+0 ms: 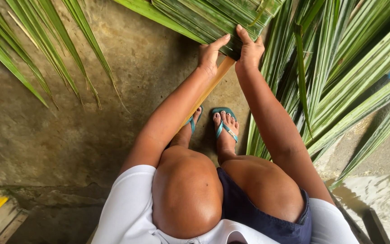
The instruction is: The person sits on the ground and weaves long green palm leaves onto a wooden frame using a thin flexible strip. They repeatedly thread the strip through the leaves to secure them in place, building up a layered mat-like structure.
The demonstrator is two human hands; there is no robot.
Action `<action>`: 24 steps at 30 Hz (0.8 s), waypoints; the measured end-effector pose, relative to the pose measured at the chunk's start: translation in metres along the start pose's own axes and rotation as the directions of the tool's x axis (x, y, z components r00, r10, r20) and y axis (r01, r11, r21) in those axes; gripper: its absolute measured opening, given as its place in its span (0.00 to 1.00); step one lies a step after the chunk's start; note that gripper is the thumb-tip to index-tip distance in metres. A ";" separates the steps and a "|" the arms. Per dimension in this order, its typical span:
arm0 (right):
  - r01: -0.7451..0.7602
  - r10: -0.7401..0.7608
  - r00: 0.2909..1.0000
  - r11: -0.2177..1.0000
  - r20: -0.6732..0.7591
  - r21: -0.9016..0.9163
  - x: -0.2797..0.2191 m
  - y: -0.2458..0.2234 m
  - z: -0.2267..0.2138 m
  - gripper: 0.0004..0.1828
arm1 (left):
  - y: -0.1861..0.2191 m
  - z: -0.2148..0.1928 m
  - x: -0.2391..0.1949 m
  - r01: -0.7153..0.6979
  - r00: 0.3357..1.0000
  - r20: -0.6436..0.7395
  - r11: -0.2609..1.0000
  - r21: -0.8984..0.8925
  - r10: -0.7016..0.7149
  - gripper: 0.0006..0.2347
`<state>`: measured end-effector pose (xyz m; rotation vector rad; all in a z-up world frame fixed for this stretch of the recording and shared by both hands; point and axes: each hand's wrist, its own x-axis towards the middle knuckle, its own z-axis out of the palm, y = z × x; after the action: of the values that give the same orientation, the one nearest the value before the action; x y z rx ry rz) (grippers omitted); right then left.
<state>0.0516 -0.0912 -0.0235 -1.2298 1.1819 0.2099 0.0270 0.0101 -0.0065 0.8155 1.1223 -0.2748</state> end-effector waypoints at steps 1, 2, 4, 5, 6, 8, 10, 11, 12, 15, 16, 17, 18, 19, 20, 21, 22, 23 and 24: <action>0.047 -0.047 0.999 0.999 0.000 -0.018 0.001 0.002 0.000 0.78 | 0.001 0.000 -0.001 -0.027 1.000 0.005 0.998 0.058 0.027 0.14; 0.094 -0.094 0.996 0.995 -0.002 -0.037 0.000 0.004 -0.002 0.77 | 0.001 0.000 -0.004 -0.050 0.999 0.012 0.992 0.117 0.049 0.18; 0.087 -0.088 0.996 0.992 0.000 -0.087 0.000 0.005 -0.001 0.78 | 0.000 -0.002 -0.003 -0.048 0.999 0.012 0.993 0.112 0.047 0.18; 0.079 -0.080 0.997 0.988 -0.002 -0.132 0.001 0.005 -0.001 0.79 | -0.001 -0.002 -0.003 -0.045 0.999 0.015 0.993 0.112 0.043 0.18; 0.080 -0.081 0.997 0.988 -0.001 -0.136 0.001 0.005 0.000 0.79 | 0.000 -0.001 -0.003 -0.044 0.999 0.013 0.993 0.108 0.042 0.18; 0.089 -0.088 0.996 0.989 0.011 -0.119 0.000 0.005 0.002 0.81 | 0.001 0.000 -0.003 -0.054 0.998 0.016 0.996 0.065 0.053 0.16; 0.091 -0.091 0.996 0.990 0.007 -0.111 -0.001 0.007 0.002 0.80 | -0.002 -0.002 0.003 -0.032 0.999 0.032 0.999 0.028 0.031 0.16; 0.093 -0.093 0.996 0.990 0.002 -0.102 -0.001 0.007 0.002 0.80 | -0.003 -0.003 0.006 -0.009 0.999 0.048 1.000 -0.007 0.009 0.16; 0.095 -0.095 0.995 0.990 0.002 -0.102 -0.002 0.005 0.003 0.80 | 0.005 0.004 -0.001 -0.009 0.999 0.051 1.000 -0.007 0.009 0.16; 0.064 -0.066 0.998 0.993 -0.010 -0.104 -0.006 0.002 0.002 0.78 | 0.017 0.013 -0.012 0.062 0.994 -0.103 0.982 0.177 -0.044 0.24; 0.047 -0.049 0.999 0.994 -0.016 -0.097 -0.006 0.001 0.003 0.78 | 0.015 0.013 -0.008 -0.001 0.995 -0.094 0.976 0.216 0.021 0.19; 0.030 -0.032 0.999 0.995 -0.022 -0.090 -0.006 0.000 0.003 0.78 | 0.013 0.013 -0.004 -0.063 0.993 -0.082 0.965 0.254 0.086 0.15; 0.031 -0.033 0.999 0.996 -0.023 -0.087 -0.006 -0.002 0.003 0.78 | 0.013 0.011 0.001 -0.065 0.993 -0.079 0.964 0.257 0.088 0.15; 0.003 -0.007 0.999 0.995 -0.038 -0.100 -0.007 -0.004 0.004 0.78 | 0.013 0.009 0.005 -0.079 0.995 -0.040 0.952 0.295 0.095 0.14; -0.028 0.021 0.998 0.993 -0.054 -0.118 -0.008 -0.005 0.003 0.78 | 0.013 0.005 0.009 -0.090 0.995 -0.006 0.939 0.331 0.098 0.12; -0.030 0.024 0.998 0.992 -0.055 -0.119 -0.007 -0.005 0.003 0.78 | 0.015 0.004 0.010 -0.088 0.995 -0.008 0.939 0.332 0.096 0.12; -0.035 0.030 0.998 0.995 -0.047 -0.098 -0.007 -0.005 0.003 0.79 | 0.018 0.003 0.011 -0.066 0.998 0.019 0.952 0.300 0.063 0.14; -0.039 0.036 0.999 0.996 -0.039 -0.076 -0.006 -0.005 0.003 0.79 | 0.021 0.001 0.011 -0.043 0.998 0.047 0.962 0.269 0.032 0.17; -0.039 0.036 0.999 0.997 -0.036 -0.074 -0.003 -0.004 0.003 0.79 | 0.018 -0.004 0.015 -0.047 0.998 0.048 0.962 0.270 0.035 0.17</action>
<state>0.0548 -0.0892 -0.0189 -1.2813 1.2374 0.2635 0.0415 0.0277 -0.0127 1.0694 1.0395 -0.4157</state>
